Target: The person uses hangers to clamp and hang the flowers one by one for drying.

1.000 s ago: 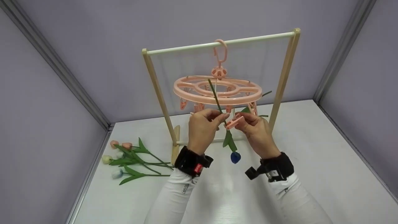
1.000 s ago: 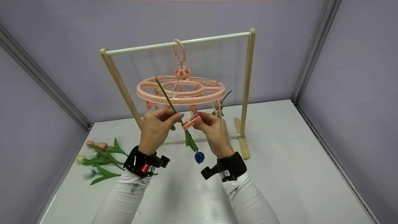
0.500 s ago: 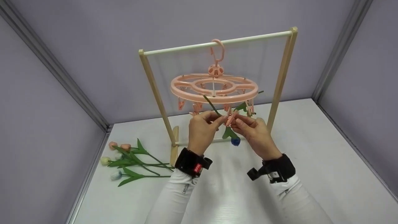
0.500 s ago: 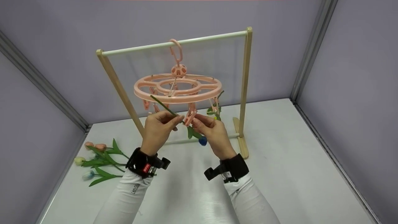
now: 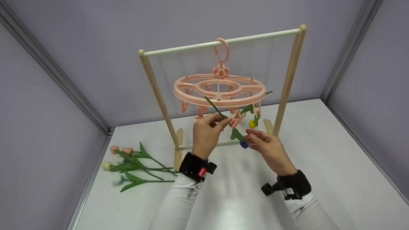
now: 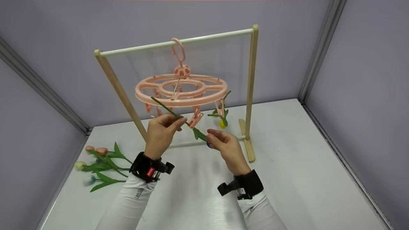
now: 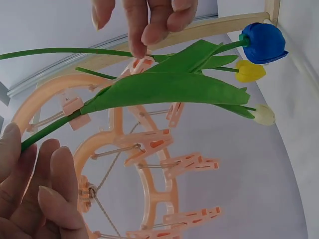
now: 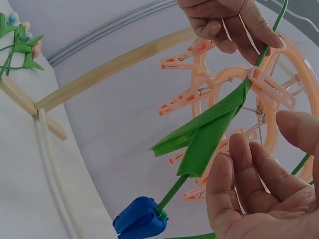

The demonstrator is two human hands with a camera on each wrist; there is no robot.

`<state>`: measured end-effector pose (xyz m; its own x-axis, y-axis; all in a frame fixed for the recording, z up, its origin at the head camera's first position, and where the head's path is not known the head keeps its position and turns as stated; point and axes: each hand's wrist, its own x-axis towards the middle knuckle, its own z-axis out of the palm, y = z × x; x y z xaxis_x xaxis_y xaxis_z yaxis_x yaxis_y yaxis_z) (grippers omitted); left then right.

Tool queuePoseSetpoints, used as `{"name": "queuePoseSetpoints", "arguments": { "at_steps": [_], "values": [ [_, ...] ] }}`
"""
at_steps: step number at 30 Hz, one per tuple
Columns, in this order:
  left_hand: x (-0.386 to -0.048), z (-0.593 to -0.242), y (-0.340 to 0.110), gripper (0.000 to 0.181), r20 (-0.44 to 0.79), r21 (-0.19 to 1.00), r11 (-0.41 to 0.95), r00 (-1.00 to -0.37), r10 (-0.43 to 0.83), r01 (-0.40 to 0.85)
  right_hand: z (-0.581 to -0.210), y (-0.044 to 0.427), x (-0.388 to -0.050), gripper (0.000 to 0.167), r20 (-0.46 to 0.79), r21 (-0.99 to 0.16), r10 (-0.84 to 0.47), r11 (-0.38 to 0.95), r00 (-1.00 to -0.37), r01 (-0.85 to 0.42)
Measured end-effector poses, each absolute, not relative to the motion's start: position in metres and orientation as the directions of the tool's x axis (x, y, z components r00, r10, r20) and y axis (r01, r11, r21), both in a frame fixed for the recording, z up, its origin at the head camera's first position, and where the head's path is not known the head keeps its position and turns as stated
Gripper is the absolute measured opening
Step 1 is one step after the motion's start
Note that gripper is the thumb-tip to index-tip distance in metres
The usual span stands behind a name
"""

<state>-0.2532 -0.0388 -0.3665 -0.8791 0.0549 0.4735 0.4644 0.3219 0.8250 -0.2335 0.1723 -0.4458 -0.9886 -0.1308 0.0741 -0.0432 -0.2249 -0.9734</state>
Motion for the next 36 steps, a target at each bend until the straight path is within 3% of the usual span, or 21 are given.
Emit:
{"name": "queuePoseSetpoints", "arguments": {
  "at_steps": [14, 27, 36],
  "values": [
    [-0.248, -0.377, -0.047, 0.020, 0.494, 0.812, 0.330, -0.868, 0.051, 0.482, -0.452, 0.201, -0.197, 0.045, 0.126, -0.990, 0.003, 0.070, -0.992, -0.125],
    [-0.235, -0.398, -0.065, 0.032, 0.478, 0.812, 0.347, -0.876, 0.066, 0.470, -0.475, 0.222, -0.178, 0.044, 0.112, -0.985, 0.093, 0.142, -0.989, -0.098],
    [-0.185, -0.445, -0.105, 0.028, 0.426, 0.812, 0.393, -0.899, 0.104, 0.431, -0.486, 0.224, -0.158, 0.045, 0.061, -0.981, 0.141, 0.189, -0.988, -0.034]
  ]
}}
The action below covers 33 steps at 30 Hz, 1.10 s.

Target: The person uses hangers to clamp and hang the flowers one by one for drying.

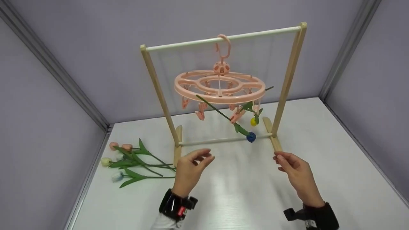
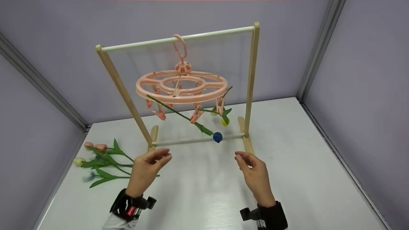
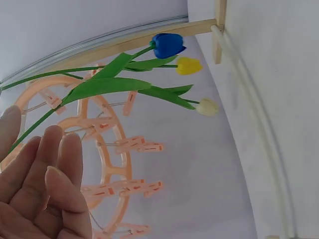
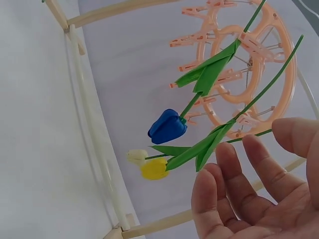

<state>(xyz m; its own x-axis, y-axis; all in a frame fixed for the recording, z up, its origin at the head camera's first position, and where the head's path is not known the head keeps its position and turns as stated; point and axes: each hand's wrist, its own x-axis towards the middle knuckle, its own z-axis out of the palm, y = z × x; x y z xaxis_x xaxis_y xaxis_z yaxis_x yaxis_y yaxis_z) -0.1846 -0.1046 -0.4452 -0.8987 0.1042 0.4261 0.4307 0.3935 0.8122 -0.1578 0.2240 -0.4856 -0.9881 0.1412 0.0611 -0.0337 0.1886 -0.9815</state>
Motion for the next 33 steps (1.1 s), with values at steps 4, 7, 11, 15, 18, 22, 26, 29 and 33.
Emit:
{"name": "queuePoseSetpoints", "arguments": {
  "at_steps": [4, 7, 11, 15, 18, 22, 26, 29, 33],
  "values": [
    [-0.157, -0.469, -0.129, 0.020, 0.321, 0.832, 0.443, -0.941, 0.109, 0.335, -0.492, 0.221, -0.149, 0.043, 0.030, -0.976, 0.150, 0.218, -0.988, 0.003],
    [-0.139, -0.484, -0.148, 0.016, 0.229, 0.838, 0.483, -0.967, 0.111, 0.254, -0.498, 0.219, -0.141, 0.040, 0.006, -0.974, 0.149, 0.225, -0.989, 0.028],
    [-0.125, -0.504, -0.173, 0.017, 0.143, 0.837, 0.519, -0.985, 0.096, 0.172, -0.507, 0.218, -0.132, 0.034, -0.018, -0.970, 0.138, 0.238, -0.990, 0.051],
    [-0.125, -0.522, -0.194, 0.019, 0.106, 0.825, 0.554, -0.993, 0.048, 0.114, -0.511, 0.221, -0.123, 0.035, -0.047, -0.955, 0.117, 0.286, -0.992, 0.079],
    [-0.132, -0.534, -0.208, 0.018, 0.099, 0.810, 0.580, -0.995, -0.003, 0.079, -0.511, 0.223, -0.116, 0.036, -0.073, -0.939, 0.105, 0.329, -0.992, 0.103],
    [-0.147, -0.545, -0.229, 0.017, 0.135, 0.796, 0.601, -0.988, -0.068, 0.068, -0.513, 0.223, -0.109, 0.032, -0.069, -0.919, 0.096, 0.381, -0.993, 0.100],
    [-0.170, -0.551, -0.250, 0.018, 0.182, 0.789, 0.610, -0.977, -0.108, 0.079, -0.516, 0.222, -0.101, 0.029, -0.059, -0.904, 0.099, 0.418, -0.993, 0.095],
    [-0.190, -0.553, -0.262, 0.018, 0.204, 0.760, 0.645, -0.972, -0.116, 0.083, -0.519, 0.220, -0.096, 0.030, -0.085, -0.896, 0.102, 0.428, -0.991, 0.121],
    [-0.216, -0.552, -0.272, 0.019, 0.257, 0.649, 0.748, -0.966, -0.041, 0.140, -0.523, 0.215, -0.092, 0.029, -0.101, -0.896, 0.103, 0.423, -0.989, 0.136]
  ]
}}
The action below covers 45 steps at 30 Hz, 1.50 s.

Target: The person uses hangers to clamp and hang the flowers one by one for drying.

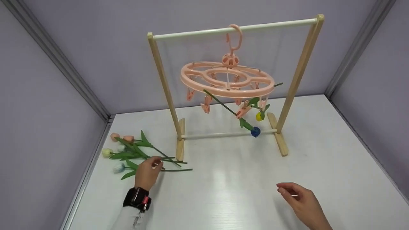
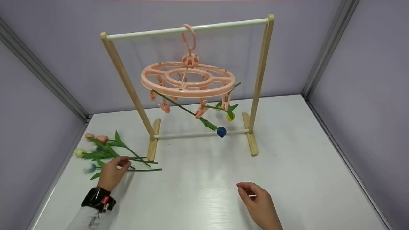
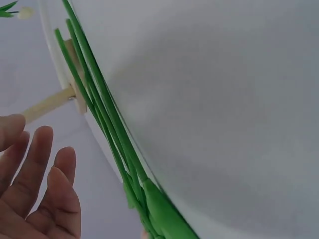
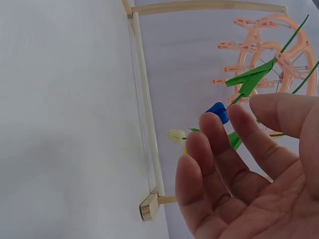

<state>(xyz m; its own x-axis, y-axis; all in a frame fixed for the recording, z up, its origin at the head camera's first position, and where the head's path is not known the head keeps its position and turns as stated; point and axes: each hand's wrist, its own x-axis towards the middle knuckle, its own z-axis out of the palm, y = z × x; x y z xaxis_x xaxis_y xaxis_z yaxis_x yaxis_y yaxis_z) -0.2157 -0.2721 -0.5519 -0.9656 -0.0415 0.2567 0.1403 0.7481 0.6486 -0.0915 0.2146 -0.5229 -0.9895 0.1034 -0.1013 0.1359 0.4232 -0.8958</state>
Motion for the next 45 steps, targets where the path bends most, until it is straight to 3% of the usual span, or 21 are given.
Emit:
{"name": "queuePoseSetpoints", "arguments": {
  "at_steps": [8, 13, 23, 28, 34, 45],
  "values": [
    [-0.256, -0.554, -0.267, 0.028, 0.271, 0.272, 0.884, -0.911, 0.310, 0.381, -0.531, 0.197, -0.086, 0.011, 0.081, -0.892, 0.128, 0.452, -0.988, -0.015],
    [-0.266, -0.563, -0.267, 0.032, 0.232, 0.076, 0.906, -0.892, 0.389, 0.416, -0.532, 0.190, -0.086, 0.019, 0.158, -0.890, 0.113, 0.447, -0.981, -0.091],
    [-0.272, -0.567, -0.270, 0.014, 0.236, -0.214, 0.840, -0.807, 0.540, 0.499, -0.536, 0.191, -0.091, 0.020, 0.200, -0.879, 0.124, 0.460, -0.972, -0.122],
    [-0.269, -0.554, -0.272, 0.017, 0.305, -0.237, 0.799, -0.739, 0.601, 0.552, -0.535, 0.192, -0.091, 0.016, 0.192, -0.878, 0.113, 0.463, -0.975, -0.119],
    [-0.268, -0.532, -0.274, 0.026, 0.519, -0.212, 0.762, -0.590, 0.619, 0.612, -0.532, 0.193, -0.092, 0.015, 0.185, -0.880, 0.117, 0.462, -0.976, -0.111],
    [-0.257, -0.464, -0.274, 0.022, 0.829, -0.136, 0.803, -0.376, 0.413, 0.581, -0.528, 0.190, -0.093, 0.020, 0.199, -0.885, 0.112, 0.447, -0.974, -0.129]
  ]
}}
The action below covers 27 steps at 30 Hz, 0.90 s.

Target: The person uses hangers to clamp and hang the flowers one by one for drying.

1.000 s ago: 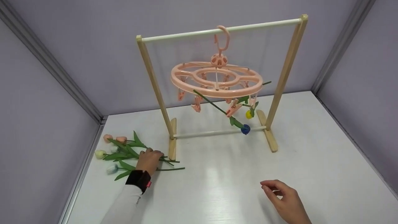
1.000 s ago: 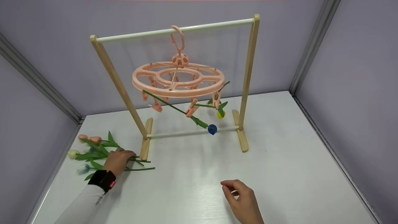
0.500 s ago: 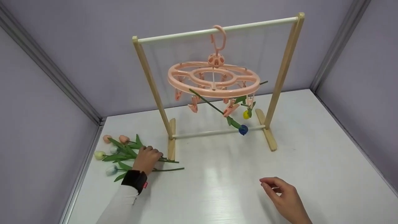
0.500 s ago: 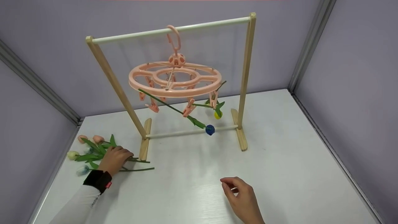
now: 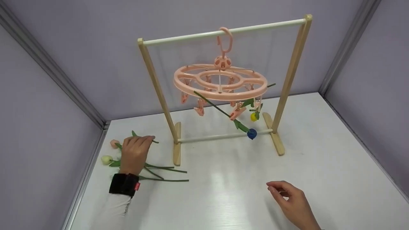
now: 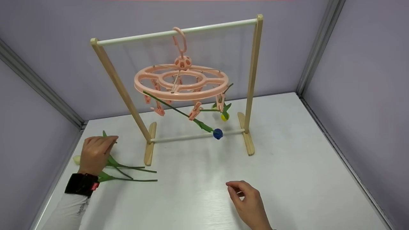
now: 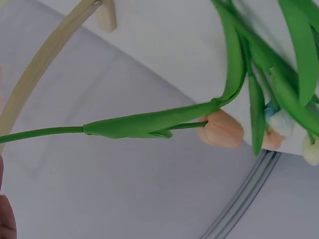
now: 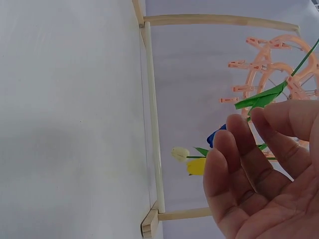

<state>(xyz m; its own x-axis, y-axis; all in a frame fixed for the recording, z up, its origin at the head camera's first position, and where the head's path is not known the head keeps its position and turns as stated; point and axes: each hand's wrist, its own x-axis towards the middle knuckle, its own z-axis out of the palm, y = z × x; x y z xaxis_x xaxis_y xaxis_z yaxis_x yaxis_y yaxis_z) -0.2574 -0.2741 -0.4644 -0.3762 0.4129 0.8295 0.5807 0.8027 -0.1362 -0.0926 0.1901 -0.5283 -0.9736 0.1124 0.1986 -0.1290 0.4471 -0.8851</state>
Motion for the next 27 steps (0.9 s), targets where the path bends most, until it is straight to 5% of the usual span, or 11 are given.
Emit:
{"name": "queuePoseSetpoints", "arguments": {
  "at_steps": [6, 11, 18, 27],
  "values": [
    [-0.239, -0.428, -0.263, 0.020, 0.923, -0.080, 0.803, -0.260, 0.284, 0.590, -0.526, 0.188, -0.091, 0.022, 0.222, -0.886, 0.105, 0.436, -0.969, -0.156],
    [-0.216, -0.412, -0.250, 0.017, 0.965, 0.064, 0.751, -0.232, 0.121, 0.657, -0.525, 0.185, -0.089, 0.024, 0.234, -0.888, 0.083, 0.424, -0.969, -0.178],
    [-0.186, -0.397, -0.227, 0.012, 0.952, 0.235, 0.606, -0.307, 0.015, 0.760, -0.519, 0.178, -0.090, 0.026, 0.247, -0.892, 0.042, 0.399, -0.968, -0.210],
    [-0.158, -0.397, -0.186, 0.014, 0.896, 0.346, 0.486, -0.436, 0.081, 0.802, -0.505, 0.156, -0.094, 0.023, 0.267, -0.877, -0.052, 0.402, -0.962, -0.264]
  ]
}}
